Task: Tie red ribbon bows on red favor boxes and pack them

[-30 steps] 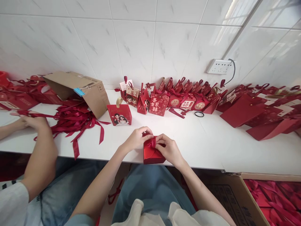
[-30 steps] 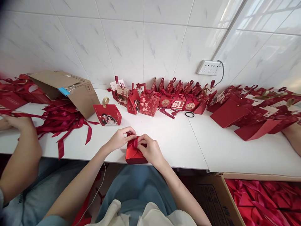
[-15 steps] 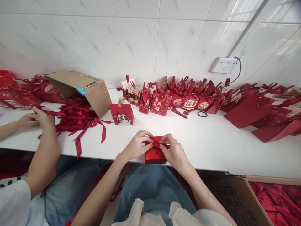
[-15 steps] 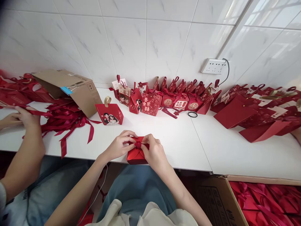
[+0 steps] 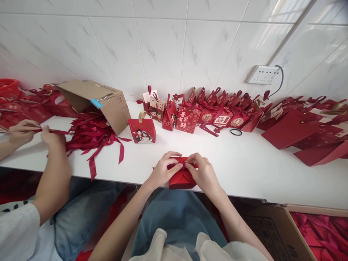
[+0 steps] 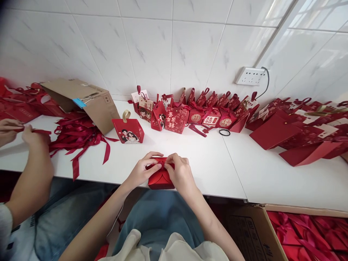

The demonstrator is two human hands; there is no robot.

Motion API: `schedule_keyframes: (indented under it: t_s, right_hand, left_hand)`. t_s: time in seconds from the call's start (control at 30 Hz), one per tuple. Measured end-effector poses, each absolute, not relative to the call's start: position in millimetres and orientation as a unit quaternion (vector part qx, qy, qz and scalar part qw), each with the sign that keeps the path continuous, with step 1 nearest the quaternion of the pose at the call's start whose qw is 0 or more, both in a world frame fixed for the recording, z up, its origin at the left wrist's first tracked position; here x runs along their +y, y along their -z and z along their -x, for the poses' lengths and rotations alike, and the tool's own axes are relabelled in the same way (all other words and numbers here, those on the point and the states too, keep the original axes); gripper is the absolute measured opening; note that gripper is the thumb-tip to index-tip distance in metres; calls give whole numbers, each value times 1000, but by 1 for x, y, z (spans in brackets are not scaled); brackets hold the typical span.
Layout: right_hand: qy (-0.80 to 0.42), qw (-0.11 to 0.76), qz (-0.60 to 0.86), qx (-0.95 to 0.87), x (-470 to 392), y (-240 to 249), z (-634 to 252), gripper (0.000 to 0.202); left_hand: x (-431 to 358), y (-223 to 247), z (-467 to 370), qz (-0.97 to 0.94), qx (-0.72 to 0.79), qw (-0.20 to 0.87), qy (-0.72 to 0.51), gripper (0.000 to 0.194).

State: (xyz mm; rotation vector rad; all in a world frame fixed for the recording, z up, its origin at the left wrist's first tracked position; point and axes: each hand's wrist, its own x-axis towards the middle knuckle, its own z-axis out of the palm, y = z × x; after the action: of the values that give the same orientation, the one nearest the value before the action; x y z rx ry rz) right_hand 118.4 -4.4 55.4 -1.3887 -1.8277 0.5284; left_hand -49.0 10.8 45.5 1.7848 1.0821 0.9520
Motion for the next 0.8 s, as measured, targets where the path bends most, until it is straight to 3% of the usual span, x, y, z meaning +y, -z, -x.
schedule_keyframes:
  t_s: [0.17,0.3,0.43,0.8]
  right_hand:
    - [-241,389,550,-698,0,-55,-123,6]
    - [-174,413,507,-736,-7,-52,-127,3]
    - [-107,382,469,-789,-18,-51,-130,5]
    - [-48,388,440,-809,-19,-49,-124,12]
  left_hand:
    - [8,-44,44,-664,431,476,-383,24]
    - [8,-41,42,-643,448,479,-395,24]
    - [8,-40,41,-634,448,485,-403,27]
    - [9,-38,45,-654,437,476,-393,33]
